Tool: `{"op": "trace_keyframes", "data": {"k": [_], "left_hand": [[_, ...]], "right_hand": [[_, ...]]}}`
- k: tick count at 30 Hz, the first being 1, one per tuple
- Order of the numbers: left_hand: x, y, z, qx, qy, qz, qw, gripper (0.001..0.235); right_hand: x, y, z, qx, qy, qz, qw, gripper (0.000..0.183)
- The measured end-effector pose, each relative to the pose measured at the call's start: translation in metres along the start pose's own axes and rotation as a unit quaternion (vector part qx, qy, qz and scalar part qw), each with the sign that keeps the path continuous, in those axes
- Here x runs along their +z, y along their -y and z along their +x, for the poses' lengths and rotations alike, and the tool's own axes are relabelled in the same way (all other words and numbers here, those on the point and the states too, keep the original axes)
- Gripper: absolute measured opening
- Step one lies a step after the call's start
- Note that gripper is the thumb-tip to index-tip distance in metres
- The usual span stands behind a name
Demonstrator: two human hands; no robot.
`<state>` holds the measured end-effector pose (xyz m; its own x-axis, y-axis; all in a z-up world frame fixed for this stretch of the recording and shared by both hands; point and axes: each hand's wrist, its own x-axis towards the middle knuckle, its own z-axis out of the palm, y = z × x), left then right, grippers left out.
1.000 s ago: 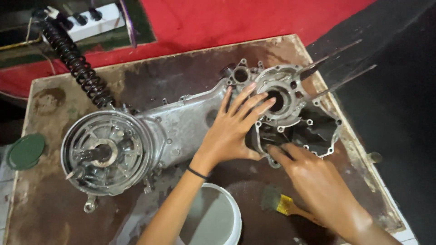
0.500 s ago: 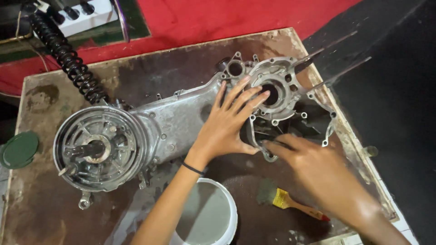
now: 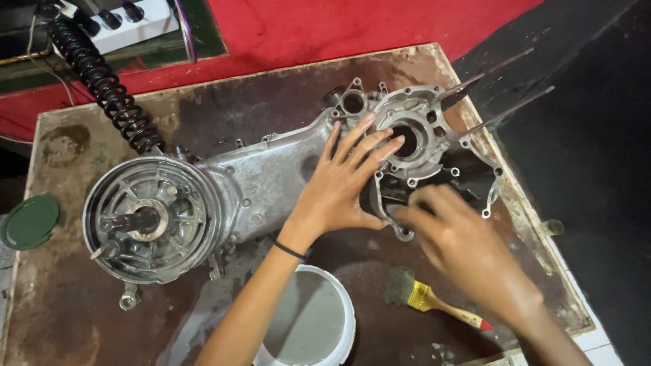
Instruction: Cleaning and sanding a motorcycle engine casing at a workbench.
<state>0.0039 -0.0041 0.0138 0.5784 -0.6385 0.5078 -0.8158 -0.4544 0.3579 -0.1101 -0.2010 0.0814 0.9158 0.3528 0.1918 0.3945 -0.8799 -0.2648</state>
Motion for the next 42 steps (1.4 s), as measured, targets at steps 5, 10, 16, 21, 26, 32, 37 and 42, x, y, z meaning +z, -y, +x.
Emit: {"op": "trace_keyframes", "data": {"k": [5, 10, 16, 21, 26, 32, 37, 42], "left_hand": [[-0.001, 0.002, 0.0, -0.013, 0.006, -0.004, 1.0, 0.133], [0.0, 0.002, -0.002, 0.0, -0.012, -0.011, 1.0, 0.13], [0.003, 0.006, -0.002, 0.005, -0.008, -0.01, 1.0, 0.132], [-0.001, -0.001, 0.001, 0.003, 0.004, -0.022, 1.0, 0.131], [-0.003, -0.001, 0.0, -0.004, 0.008, -0.01, 1.0, 0.13], [-0.002, -0.002, 0.0, -0.004, 0.002, -0.004, 1.0, 0.132], [0.0, 0.002, -0.001, -0.003, -0.008, -0.01, 1.0, 0.129], [-0.001, -0.001, 0.0, 0.0, 0.005, -0.009, 1.0, 0.131]], "right_hand": [[0.016, 0.0, -0.019, -0.027, 0.001, -0.026, 0.999, 0.062], [0.032, -0.014, -0.03, -0.002, -0.057, -0.038, 0.998, 0.068], [0.064, -0.012, -0.053, 0.002, -0.048, -0.02, 0.999, 0.065], [0.039, -0.005, -0.049, 0.051, -0.099, -0.011, 0.994, 0.064], [0.032, 0.0, -0.018, 0.025, -0.128, 0.053, 0.99, 0.057], [0.012, 0.003, -0.006, 0.05, -0.013, 0.125, 0.991, 0.045], [0.0, -0.016, -0.02, 0.077, -0.017, 0.166, 0.983, 0.047], [0.004, -0.022, -0.013, 0.121, -0.064, 0.222, 0.965, 0.041]]}}
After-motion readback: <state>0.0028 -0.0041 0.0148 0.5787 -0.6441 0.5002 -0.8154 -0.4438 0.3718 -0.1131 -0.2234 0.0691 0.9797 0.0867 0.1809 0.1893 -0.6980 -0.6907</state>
